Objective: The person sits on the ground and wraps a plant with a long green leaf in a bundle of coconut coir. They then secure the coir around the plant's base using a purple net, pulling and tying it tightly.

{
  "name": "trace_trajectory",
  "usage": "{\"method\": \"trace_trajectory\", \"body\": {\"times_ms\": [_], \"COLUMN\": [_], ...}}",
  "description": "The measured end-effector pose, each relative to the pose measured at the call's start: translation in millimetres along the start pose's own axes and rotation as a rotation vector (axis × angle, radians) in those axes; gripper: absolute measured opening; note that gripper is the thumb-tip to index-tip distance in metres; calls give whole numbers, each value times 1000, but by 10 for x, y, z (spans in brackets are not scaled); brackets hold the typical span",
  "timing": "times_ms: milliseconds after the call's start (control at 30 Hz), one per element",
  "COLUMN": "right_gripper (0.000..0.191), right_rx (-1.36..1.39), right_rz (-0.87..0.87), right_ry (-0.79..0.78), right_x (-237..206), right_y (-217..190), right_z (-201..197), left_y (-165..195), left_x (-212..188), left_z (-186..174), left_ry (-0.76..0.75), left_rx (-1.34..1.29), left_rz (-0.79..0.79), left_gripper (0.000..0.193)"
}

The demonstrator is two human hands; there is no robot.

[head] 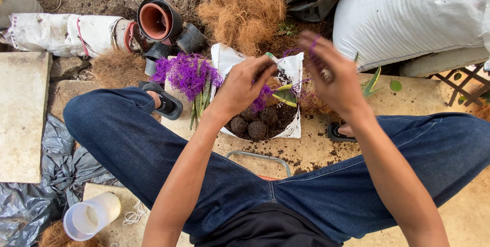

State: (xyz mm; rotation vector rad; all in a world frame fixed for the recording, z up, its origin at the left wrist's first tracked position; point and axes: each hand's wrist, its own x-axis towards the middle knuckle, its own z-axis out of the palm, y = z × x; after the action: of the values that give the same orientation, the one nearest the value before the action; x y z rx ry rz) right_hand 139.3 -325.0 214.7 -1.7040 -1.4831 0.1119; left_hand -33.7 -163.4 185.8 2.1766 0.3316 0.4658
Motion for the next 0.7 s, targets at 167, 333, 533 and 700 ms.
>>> {"method": "trace_trajectory", "body": {"times_ms": [167, 333, 533, 700], "right_gripper": [42, 12, 17, 20], "right_rx": [-44, 159, 1267, 1103], "right_rz": [-34, 265, 365, 456], "right_ry": [-234, -287, 292, 481], "right_x": [-93, -213, -275, -153], "right_y": [-24, 290, 481, 372], "right_z": [196, 136, -4, -4], "left_y": [74, 96, 64, 49], "left_x": [-6, -6, 9, -11], "left_z": [13, -45, -77, -25], "left_ry": [-27, -120, 190, 21], "left_rx": [-57, -56, 338, -155], "left_rz": [89, -72, 327, -65], "left_gripper": [21, 20, 18, 24]}}
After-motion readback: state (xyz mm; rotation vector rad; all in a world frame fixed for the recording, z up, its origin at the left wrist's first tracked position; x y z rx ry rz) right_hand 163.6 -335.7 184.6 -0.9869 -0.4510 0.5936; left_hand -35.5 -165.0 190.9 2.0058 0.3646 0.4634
